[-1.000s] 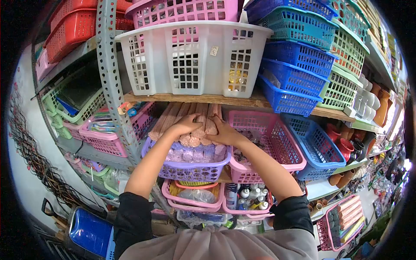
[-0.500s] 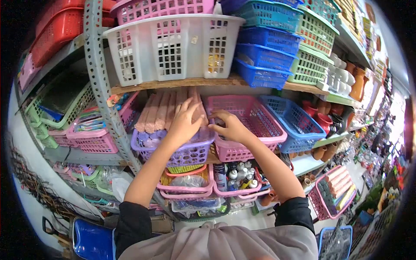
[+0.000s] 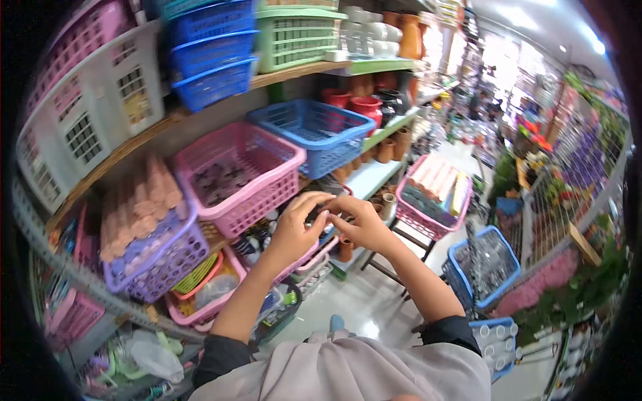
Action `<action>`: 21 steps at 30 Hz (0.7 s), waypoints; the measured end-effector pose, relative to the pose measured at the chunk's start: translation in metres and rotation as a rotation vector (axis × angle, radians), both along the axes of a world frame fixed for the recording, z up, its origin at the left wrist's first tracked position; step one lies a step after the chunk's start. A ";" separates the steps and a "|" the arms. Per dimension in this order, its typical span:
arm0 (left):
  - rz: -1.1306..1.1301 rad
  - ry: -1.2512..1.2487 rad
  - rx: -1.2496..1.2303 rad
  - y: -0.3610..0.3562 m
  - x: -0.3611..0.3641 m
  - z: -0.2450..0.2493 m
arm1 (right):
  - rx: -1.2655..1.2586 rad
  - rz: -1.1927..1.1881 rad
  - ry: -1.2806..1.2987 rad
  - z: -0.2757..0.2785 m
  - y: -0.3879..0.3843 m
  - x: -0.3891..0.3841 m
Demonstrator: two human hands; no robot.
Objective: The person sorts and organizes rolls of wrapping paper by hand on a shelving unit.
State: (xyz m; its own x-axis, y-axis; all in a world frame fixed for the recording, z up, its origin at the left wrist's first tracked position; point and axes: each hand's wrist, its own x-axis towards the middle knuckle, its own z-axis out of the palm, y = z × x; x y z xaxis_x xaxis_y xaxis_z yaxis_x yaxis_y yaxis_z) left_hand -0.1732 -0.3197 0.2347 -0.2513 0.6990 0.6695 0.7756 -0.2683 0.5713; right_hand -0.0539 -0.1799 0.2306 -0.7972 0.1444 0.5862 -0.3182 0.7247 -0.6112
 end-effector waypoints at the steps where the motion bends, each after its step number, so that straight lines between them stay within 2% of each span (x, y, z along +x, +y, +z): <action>1: -0.011 0.011 -0.032 0.014 0.008 -0.007 | -0.094 -0.042 -0.038 -0.006 0.009 0.013; 4: -0.168 -0.057 -0.025 0.063 0.028 -0.029 | -0.164 -0.200 -0.078 -0.023 0.036 0.048; 7: -0.309 -0.150 -0.118 0.109 0.044 -0.046 | -0.251 -0.292 -0.104 -0.042 0.067 0.076; 9: -0.362 -0.176 -0.204 0.138 0.055 -0.053 | -0.221 -0.359 -0.111 -0.055 0.094 0.091; 12: -0.483 -0.330 -0.308 0.197 0.063 -0.083 | -0.273 -0.439 -0.129 -0.075 0.140 0.110; 13: -0.517 -0.330 -0.272 0.217 0.065 -0.089 | -0.279 -0.500 -0.138 -0.078 0.154 0.117; 17: -0.579 -0.373 -0.305 0.293 0.072 -0.108 | -0.375 -0.763 -0.165 -0.118 0.244 0.136; 19: -0.592 -0.443 -0.391 0.329 0.074 -0.120 | -0.392 -0.837 -0.130 -0.137 0.289 0.146; 21: -0.565 -0.435 -0.413 0.365 0.077 -0.133 | -0.505 -0.909 -0.202 -0.150 0.329 0.152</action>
State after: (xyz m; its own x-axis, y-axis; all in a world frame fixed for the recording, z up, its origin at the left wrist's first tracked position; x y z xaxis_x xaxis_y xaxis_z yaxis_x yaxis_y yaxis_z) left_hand -0.0963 0.0453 0.1020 0.0342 0.9664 0.2548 0.2728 -0.2543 0.9278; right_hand 0.0985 0.1490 0.0810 -0.3428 0.9257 0.1599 0.3576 0.2860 -0.8890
